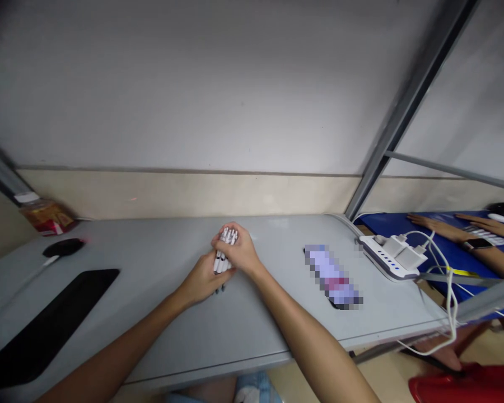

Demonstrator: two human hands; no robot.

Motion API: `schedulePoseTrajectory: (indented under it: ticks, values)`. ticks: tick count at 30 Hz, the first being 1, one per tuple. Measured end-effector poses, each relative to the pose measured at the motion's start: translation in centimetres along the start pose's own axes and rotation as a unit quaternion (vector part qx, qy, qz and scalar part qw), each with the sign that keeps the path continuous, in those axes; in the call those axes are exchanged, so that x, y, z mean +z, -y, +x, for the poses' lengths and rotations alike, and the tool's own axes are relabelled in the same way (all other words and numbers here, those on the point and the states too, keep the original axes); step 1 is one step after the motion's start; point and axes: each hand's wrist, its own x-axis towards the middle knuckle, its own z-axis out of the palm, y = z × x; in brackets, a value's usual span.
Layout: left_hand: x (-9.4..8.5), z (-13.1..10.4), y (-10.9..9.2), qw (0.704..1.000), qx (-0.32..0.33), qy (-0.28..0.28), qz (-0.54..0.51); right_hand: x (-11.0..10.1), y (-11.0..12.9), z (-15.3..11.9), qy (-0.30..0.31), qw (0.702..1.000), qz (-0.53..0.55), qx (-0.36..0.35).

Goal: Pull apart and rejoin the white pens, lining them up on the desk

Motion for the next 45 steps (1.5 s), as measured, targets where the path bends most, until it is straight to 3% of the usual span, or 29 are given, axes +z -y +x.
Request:
schedulePoseTrajectory:
  ticks: [6, 11, 15, 23, 27, 33, 39, 45]
  values:
    - [-0.4, 0.1, -0.1, 0.998, -0.034, 0.014, -0.056, -0.4, -0.3, 0.3, -0.036, 0.997, -0.066, -0.002]
    - [-1.3, 0.4, 0.2, 0.987, -0.083, 0.066, -0.122, -0.4, -0.8, 0.2, -0.009, 0.998, -0.063, 0.011]
    - [-1.3, 0.5, 0.5, 0.984, -0.082, 0.045, -0.153, -0.2, -1.5, 0.1, -0.001, 0.998, -0.044, 0.035]
    - [-0.1, 0.3, 0.4, 0.969, -0.098, 0.058, -0.219, 1.2, -2.4, -0.1, -0.088, 0.994, -0.011, 0.056]
    - [-0.1, 0.2, -0.1, 0.966, -0.104, 0.038, -0.232, 1.4, -2.5, -0.1, -0.088, 0.995, -0.019, 0.051]
    - [-0.2, 0.3, -0.8, 0.953, -0.158, 0.010, -0.259, 1.0, -2.1, -0.1, -0.037, 0.996, -0.026, 0.077]
    - [-0.7, 0.7, -0.7, 0.939, -0.216, -0.027, -0.265, 0.7, -1.5, 0.3, -0.058, 0.992, 0.008, 0.114]
    - [-1.0, 0.8, -0.5, 0.956, -0.174, -0.087, -0.218, 0.0, -2.5, 0.8, 0.006, 0.996, -0.014, 0.087]
